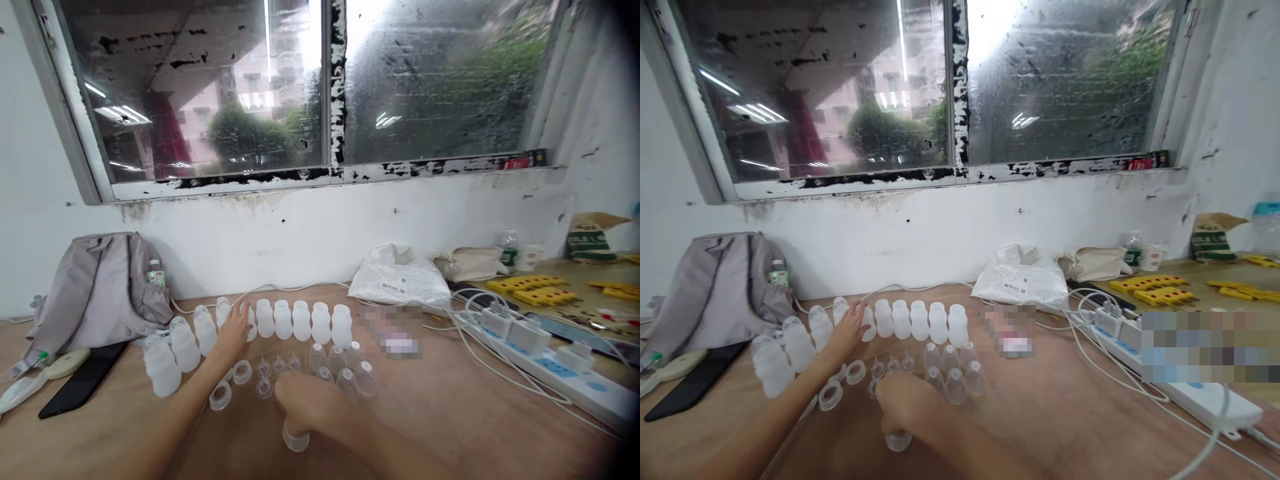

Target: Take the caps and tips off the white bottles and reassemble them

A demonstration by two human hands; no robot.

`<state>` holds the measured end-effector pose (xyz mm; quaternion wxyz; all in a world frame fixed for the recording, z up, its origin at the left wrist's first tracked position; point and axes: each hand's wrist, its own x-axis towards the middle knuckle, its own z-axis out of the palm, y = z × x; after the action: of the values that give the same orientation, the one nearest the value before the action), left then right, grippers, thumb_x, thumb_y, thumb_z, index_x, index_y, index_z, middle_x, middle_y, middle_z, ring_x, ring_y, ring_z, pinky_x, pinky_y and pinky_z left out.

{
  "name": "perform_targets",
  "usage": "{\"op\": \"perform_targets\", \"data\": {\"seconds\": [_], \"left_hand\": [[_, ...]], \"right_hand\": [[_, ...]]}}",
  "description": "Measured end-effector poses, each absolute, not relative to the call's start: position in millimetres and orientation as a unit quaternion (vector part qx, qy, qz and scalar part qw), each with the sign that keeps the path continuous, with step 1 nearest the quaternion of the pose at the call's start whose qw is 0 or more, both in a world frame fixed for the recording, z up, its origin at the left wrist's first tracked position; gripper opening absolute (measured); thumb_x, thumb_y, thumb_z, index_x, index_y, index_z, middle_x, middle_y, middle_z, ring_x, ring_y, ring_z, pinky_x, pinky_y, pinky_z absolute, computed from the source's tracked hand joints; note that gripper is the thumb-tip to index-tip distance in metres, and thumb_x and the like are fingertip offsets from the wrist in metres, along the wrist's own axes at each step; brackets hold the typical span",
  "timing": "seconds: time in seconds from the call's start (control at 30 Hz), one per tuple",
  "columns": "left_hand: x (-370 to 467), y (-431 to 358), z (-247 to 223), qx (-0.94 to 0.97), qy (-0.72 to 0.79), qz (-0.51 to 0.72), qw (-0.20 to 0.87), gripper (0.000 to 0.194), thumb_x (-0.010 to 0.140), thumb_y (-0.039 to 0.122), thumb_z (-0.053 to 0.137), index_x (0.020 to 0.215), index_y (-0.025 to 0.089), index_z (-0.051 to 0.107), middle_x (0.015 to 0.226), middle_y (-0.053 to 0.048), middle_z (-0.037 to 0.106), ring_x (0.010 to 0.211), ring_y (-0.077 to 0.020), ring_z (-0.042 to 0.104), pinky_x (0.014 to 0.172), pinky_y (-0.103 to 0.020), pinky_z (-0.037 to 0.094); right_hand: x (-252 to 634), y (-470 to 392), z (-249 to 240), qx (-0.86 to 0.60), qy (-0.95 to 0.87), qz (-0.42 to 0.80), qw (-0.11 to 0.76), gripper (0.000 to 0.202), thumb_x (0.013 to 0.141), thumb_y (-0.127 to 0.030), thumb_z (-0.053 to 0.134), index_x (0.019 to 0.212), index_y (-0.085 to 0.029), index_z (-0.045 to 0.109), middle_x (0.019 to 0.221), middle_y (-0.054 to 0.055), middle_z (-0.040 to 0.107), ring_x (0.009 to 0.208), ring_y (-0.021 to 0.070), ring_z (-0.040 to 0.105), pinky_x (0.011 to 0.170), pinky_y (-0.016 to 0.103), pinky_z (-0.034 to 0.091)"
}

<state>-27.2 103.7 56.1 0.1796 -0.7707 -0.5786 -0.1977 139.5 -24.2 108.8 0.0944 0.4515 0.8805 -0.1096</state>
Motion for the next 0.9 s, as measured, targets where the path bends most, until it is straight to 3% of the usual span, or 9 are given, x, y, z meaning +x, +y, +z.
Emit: {"op": "perform_targets", "data": {"seconds": [0.1,0.23,0.3,0.43,0.57,0.67,0.9], "left_hand": [[-28,102,60,-0.774,-0.553,-0.229,0.207,0.038,0.076,0.016,0.052,0.112,0.013,0.04,0.118,-0.015,0.045,0.102,-0.0251,0.05,0.083,-0.037,0.043],[-18,81,78,-0.78,-0.49,-0.314,0.231,0.02,0.08,0.021,0.046,0.099,0.015,0.05,0.108,-0.012,0.052,0.1,-0.0261,0.049,0.085,-0.042,0.04],[-10,60,88,-0.794,-0.472,-0.341,0.177,0.018,0.084,0.023,0.039,0.094,0.017,0.053,0.098,-0.009,0.056,0.094,-0.0231,0.051,0.081,-0.039,0.042],[3,10,97,-0.84,-0.449,-0.304,-0.039,0.025,0.087,0.03,0.031,0.092,0.019,0.054,0.084,-0.004,0.06,0.08,-0.0175,0.054,0.072,-0.031,0.043],[8,-21,87,-0.838,-0.423,-0.282,-0.198,0.024,0.084,0.038,0.041,0.098,0.021,0.052,0.091,-0.002,0.061,0.082,-0.0156,0.056,0.069,-0.026,0.043],[6,-26,72,-0.817,-0.426,-0.31,-0.235,0.033,0.075,0.038,0.054,0.103,0.021,0.05,0.095,-0.004,0.061,0.081,-0.0162,0.056,0.069,-0.026,0.043],[-9,-32,53,-0.807,-0.445,-0.314,-0.229,0.035,0.074,0.036,0.055,0.105,0.022,0.049,0.094,-0.004,0.06,0.084,-0.0182,0.055,0.076,-0.031,0.043]], "right_hand": [[145,-23,117,0.445,0.886,-0.094,0.093,0.026,0.059,-0.011,0.055,0.081,-0.009,0.068,0.072,0.013,0.067,0.062,0.0212,0.063,0.041,0.021,0.037],[156,-15,121,0.437,0.896,-0.076,0.023,0.022,0.062,-0.01,0.05,0.076,-0.013,0.066,0.073,0.009,0.066,0.061,0.0161,0.059,0.042,0.019,0.03],[162,-9,121,0.438,0.895,-0.084,-0.007,0.021,0.063,-0.009,0.047,0.073,-0.015,0.064,0.068,0.005,0.063,0.056,0.0124,0.055,0.042,0.019,0.028],[172,-2,124,0.461,0.877,-0.123,-0.06,0.018,0.065,-0.008,0.046,0.072,-0.017,0.059,0.065,0.0,0.056,0.053,0.0085,0.046,0.043,0.019,0.026],[172,0,122,0.459,0.869,-0.159,-0.087,0.013,0.065,-0.008,0.048,0.067,-0.018,0.055,0.066,-0.001,0.054,0.055,0.0082,0.044,0.047,0.02,0.028],[169,1,115,0.44,0.873,-0.175,-0.114,0.019,0.065,-0.004,0.047,0.07,-0.02,0.055,0.071,-0.001,0.056,0.061,0.0092,0.046,0.05,0.02,0.03],[163,-4,115,0.386,0.894,-0.214,-0.081,0.026,0.061,-0.001,0.053,0.078,-0.02,0.057,0.074,-0.002,0.056,0.066,0.0111,0.05,0.053,0.019,0.033]]}}
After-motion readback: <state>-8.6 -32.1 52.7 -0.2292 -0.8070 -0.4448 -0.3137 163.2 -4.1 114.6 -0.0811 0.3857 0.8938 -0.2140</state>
